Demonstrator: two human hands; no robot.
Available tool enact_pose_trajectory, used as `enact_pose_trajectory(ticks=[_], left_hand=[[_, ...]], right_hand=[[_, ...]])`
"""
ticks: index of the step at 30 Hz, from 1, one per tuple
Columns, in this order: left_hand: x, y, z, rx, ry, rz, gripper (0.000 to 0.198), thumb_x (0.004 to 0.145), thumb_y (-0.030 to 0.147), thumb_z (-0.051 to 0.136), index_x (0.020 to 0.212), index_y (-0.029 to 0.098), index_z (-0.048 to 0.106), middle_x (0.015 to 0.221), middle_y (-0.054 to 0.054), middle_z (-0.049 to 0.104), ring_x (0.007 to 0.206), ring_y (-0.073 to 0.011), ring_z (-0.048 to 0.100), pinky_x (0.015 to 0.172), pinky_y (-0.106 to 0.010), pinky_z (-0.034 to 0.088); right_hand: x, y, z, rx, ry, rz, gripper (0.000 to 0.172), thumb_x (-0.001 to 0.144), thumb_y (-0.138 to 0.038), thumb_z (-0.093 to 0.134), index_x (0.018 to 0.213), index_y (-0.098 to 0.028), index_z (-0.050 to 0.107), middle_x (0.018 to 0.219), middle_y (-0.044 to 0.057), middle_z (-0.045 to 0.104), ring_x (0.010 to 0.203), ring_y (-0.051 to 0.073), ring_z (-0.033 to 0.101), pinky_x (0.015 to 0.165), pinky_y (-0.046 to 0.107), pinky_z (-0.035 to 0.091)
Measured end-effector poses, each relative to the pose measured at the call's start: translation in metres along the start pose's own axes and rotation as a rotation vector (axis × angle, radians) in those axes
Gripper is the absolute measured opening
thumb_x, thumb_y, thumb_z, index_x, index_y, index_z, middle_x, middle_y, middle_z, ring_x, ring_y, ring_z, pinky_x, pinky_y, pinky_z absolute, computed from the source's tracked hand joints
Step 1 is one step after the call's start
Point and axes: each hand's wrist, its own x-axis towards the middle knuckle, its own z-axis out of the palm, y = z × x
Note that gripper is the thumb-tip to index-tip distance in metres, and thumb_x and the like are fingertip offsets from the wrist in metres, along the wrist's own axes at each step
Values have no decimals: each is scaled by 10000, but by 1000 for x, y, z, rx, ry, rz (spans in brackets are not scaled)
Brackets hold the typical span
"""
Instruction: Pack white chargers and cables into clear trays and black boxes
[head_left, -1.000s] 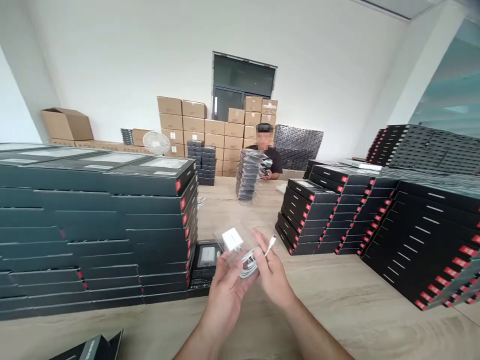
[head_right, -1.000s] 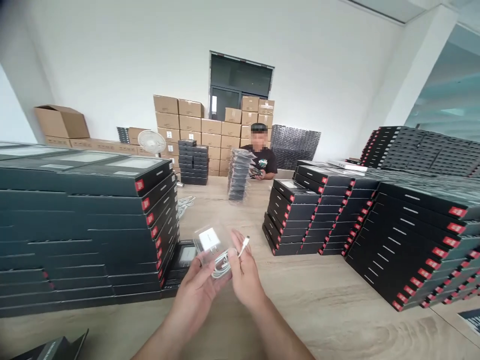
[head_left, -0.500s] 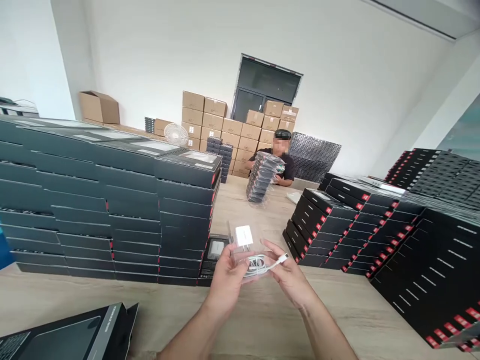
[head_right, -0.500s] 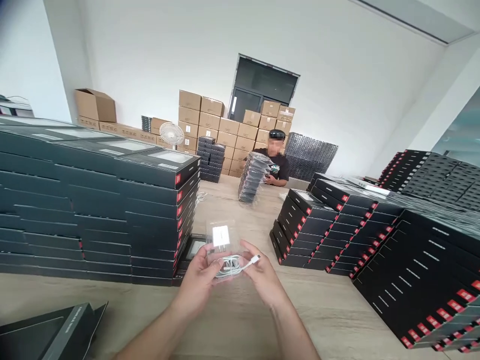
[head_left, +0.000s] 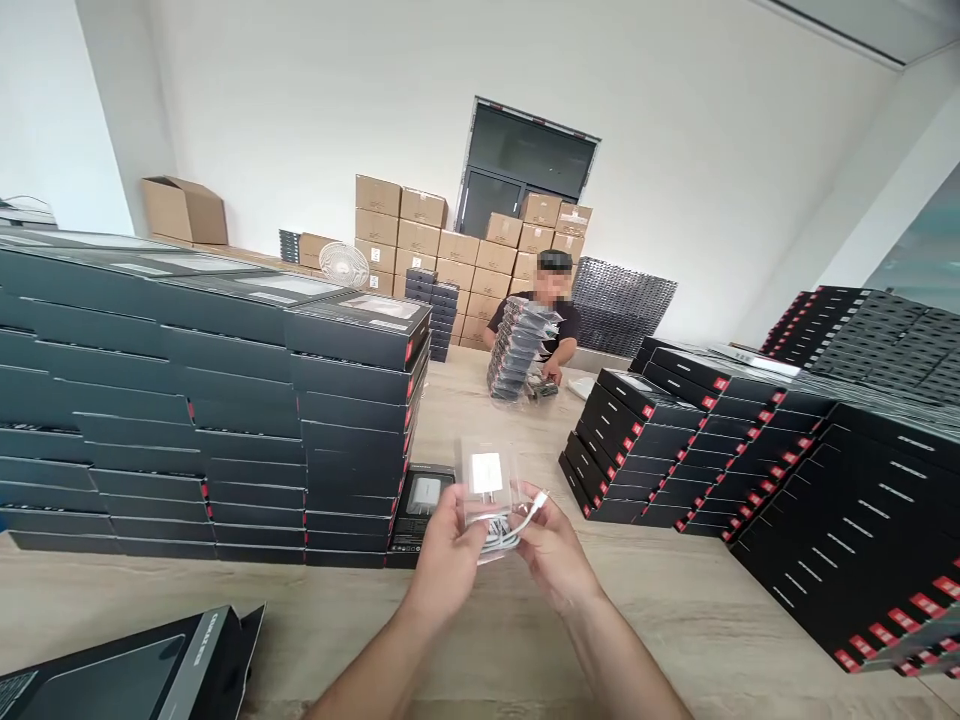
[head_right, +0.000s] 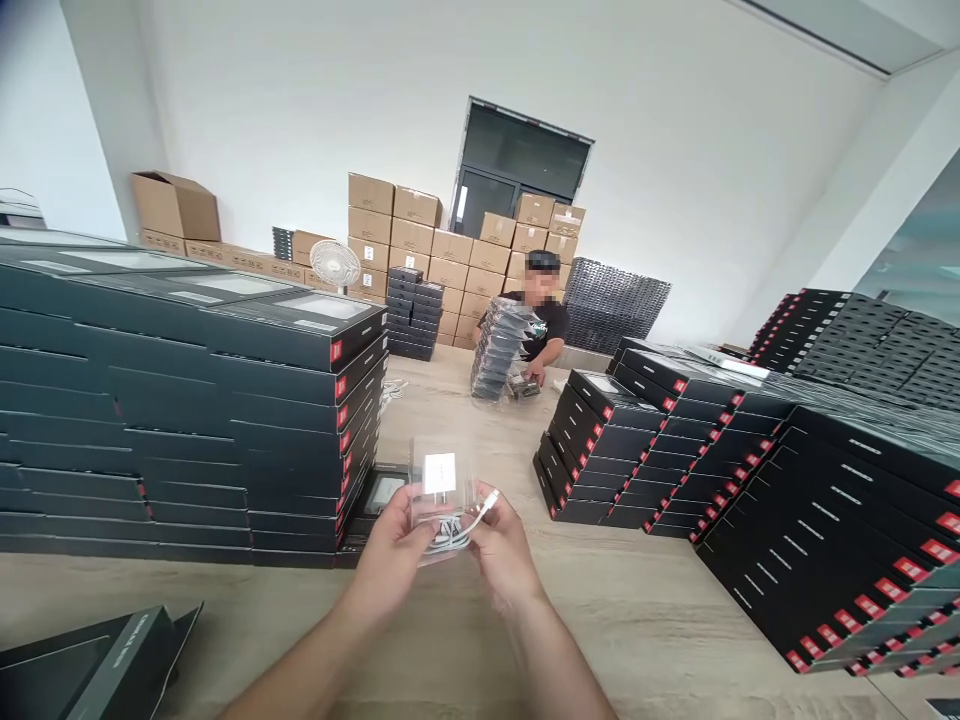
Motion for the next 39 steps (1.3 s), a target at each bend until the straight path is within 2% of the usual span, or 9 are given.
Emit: enact_pose_trajectory(ticks=[3, 8, 12, 15, 19, 22, 28, 34, 39], left_hand=[[-1, 9, -4, -57, -75, -100, 475, 617, 197, 760, 1077, 183, 642, 1098, -115, 752, 1044, -308, 688, 852, -394, 532], [-6, 18, -3, -200, -114, -89, 454, 600, 167, 761, 1049, 179, 697, 1082, -104, 758, 986, -295, 702, 835, -382, 527], [-7, 21, 2, -315, -66, -53, 511, 574, 123, 743, 1080, 179, 689, 1116, -116, 759, 1010, -294, 702, 863, -388, 533], [-4, 21, 0, -332, 5, -45, 544, 568, 121, 764, 1099, 190, 667, 1177, -124, 742, 1141, -318, 658, 912, -396, 522], [0, 21, -6, -340, 20, -40, 565, 560, 125, 784, 1105, 189, 645, 1230, -158, 713, 1272, -368, 571, 926, -432, 526], [-1, 21, -6, -344, -6, -69, 601, 551, 120, 776, 1127, 194, 620, 1282, -170, 684, 1294, -379, 552, 938, -456, 525], [-7, 21, -2, -310, -66, -54, 730, 596, 132, 785, 1276, 247, 545, 1296, -133, 673, 1332, -350, 515, 925, -427, 528], [-14, 23, -2, -355, -221, -139, 779, 680, 206, 823, 1371, 303, 479, 1274, -115, 670, 1279, -360, 569, 963, -454, 496], [-14, 21, -3, -358, -156, -205, 772, 666, 197, 811, 1359, 296, 485, 1178, -97, 720, 1162, -329, 642, 883, -412, 514]], right_hand=[[-1, -2, 0, -116, -36, -91, 567, 594, -299, 902, 1097, -184, 667, 823, 19, 737, 729, 170, 657, 679, 273, 481], [-4, -2, 2, -161, -93, 3, 648, 675, -418, 854, 1237, -188, 627, 922, 66, 755, 790, 220, 686, 728, 351, 532], [-6, -5, 5, -321, -136, -195, 478, 829, -480, 704, 1240, -236, 677, 1173, 84, 724, 1087, 276, 651, 976, 429, 488], [-8, -9, 6, -398, -114, -328, 374, 838, -451, 695, 1158, -260, 725, 1287, 67, 669, 1215, 287, 584, 1030, 413, 460], [-7, -9, 2, -404, -66, -449, 262, 848, -456, 701, 956, -217, 720, 1094, 82, 720, 1002, 244, 659, 881, 359, 530], [-3, -5, -2, -268, -3, -403, 299, 862, -506, 678, 908, -213, 643, 918, 64, 741, 813, 215, 670, 767, 354, 551], [2, -8, -5, -186, 83, -338, 356, 781, -531, 754, 887, -206, 654, 845, 45, 716, 712, 188, 632, 659, 309, 519], [-8, -18, 4, -375, 100, -448, 347, 810, -450, 728, 1041, -192, 696, 708, -4, 615, 629, 150, 539, 609, 277, 463], [-14, -22, 9, -409, 117, -494, 362, 829, -419, 709, 1123, -215, 651, 706, -14, 613, 615, 150, 551, 603, 280, 465]])
